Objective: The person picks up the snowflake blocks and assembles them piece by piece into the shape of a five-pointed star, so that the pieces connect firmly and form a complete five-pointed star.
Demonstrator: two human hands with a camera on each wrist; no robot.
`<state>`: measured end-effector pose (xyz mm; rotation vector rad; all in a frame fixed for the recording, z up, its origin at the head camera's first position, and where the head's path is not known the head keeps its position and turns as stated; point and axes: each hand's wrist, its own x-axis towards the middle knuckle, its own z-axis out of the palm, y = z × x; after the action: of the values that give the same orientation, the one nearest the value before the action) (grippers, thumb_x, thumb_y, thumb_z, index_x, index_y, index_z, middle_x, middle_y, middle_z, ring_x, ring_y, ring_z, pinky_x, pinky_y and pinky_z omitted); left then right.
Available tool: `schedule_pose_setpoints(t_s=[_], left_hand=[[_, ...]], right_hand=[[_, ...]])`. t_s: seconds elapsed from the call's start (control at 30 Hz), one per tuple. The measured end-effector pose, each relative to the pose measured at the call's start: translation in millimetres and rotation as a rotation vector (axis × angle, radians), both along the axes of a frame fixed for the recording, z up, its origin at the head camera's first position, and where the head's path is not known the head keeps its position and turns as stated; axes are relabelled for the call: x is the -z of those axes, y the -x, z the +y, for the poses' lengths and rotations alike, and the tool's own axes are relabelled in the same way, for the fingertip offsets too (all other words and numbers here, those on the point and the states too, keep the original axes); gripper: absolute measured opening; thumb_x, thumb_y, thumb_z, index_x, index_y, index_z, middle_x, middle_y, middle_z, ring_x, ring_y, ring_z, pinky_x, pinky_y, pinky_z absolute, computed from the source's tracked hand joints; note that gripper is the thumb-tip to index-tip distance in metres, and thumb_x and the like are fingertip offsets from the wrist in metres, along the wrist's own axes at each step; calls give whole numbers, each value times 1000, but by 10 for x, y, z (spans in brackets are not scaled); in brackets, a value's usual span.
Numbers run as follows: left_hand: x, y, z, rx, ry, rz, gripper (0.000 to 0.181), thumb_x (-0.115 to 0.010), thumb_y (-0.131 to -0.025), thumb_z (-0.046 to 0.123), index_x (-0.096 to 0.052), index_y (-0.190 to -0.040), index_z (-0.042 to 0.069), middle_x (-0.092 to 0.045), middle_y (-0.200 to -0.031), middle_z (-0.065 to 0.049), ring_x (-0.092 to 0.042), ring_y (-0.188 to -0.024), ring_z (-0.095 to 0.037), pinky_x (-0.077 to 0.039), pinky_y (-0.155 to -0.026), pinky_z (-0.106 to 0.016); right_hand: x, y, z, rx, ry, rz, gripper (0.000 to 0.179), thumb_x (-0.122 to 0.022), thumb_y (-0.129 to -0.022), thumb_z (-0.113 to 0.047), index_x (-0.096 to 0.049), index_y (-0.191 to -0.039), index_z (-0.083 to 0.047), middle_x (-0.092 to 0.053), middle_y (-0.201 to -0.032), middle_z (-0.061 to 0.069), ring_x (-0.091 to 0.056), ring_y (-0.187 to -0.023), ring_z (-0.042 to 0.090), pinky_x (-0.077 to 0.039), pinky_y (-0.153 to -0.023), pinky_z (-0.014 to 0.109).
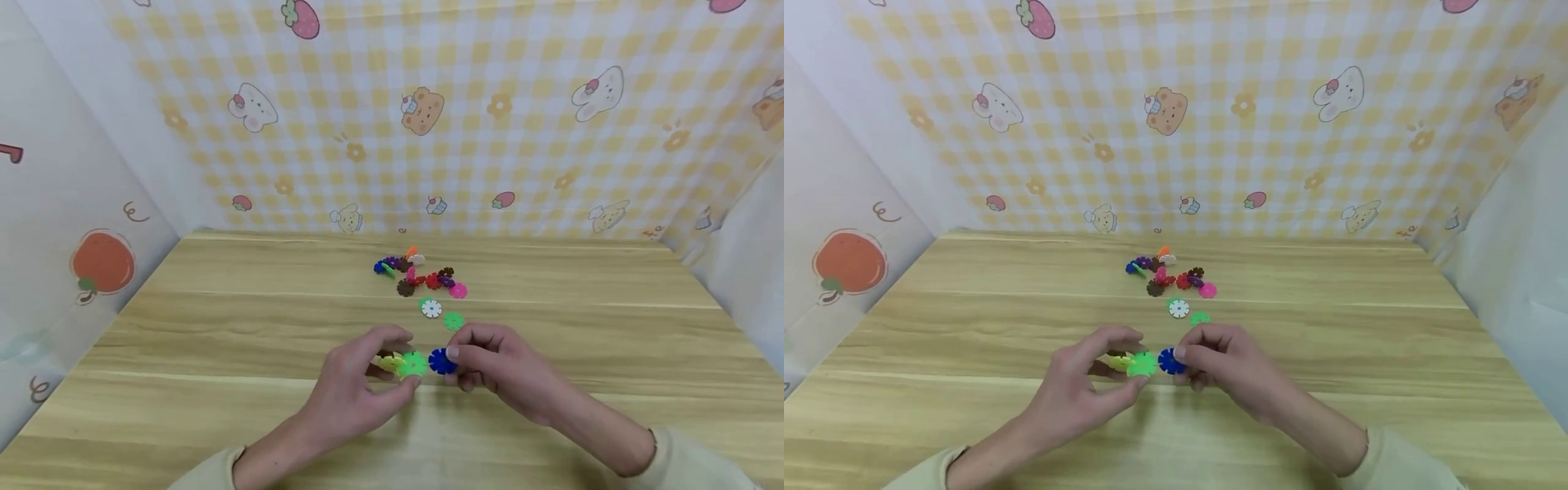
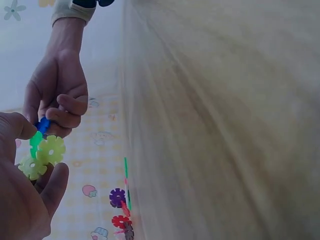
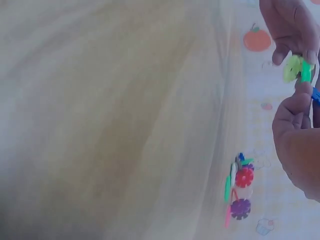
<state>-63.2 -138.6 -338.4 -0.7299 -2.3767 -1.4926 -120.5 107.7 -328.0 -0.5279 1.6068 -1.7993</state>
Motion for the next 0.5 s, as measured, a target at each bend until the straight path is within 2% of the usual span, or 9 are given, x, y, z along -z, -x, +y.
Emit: schedule_pose_setpoints(t_s=[0.2, 0.3, 0.4, 0.5], left_hand=[[5, -23, 12, -3, -23, -23, 42, -80, -85, 5, -64, -123, 13, -75, -110, 0, -71, -96, -10, -61, -71, -25], [-4, -36, 5, -4, -48, -62, 38, -80, -89, 8, -64, -123, 14, -74, -114, 0, -71, -102, -11, -62, -74, -27], [-26, -54, -4, 7, -103, -141, 35, -79, -91, 13, -64, -123, 14, -74, -117, -4, -71, -107, -13, -62, -75, -29], [-52, -74, -7, 45, -191, -256, 33, -77, -93, 14, -64, -123, 12, -73, -120, -12, -74, -101, -15, -63, -76, -32]], right_hand=[[23, -69, -13, 32, -30, 104, 16, -61, -104, -15, -70, -105, -2, -74, -96, 4, -66, -87, 13, -58, -79, 29], [39, -94, -17, 60, -34, 159, 19, -61, -103, -15, -68, -106, 3, -75, -98, 7, -69, -89, 14, -61, -81, 32], [58, -125, -25, 88, -23, 257, 18, -60, -104, -12, -68, -106, 4, -75, -98, 10, -72, -90, 16, -62, -81, 38], [68, -164, -36, 119, -25, 388, 13, -60, -103, -8, -70, -105, 0, -75, -97, 11, -73, -87, 17, -62, -79, 40]])
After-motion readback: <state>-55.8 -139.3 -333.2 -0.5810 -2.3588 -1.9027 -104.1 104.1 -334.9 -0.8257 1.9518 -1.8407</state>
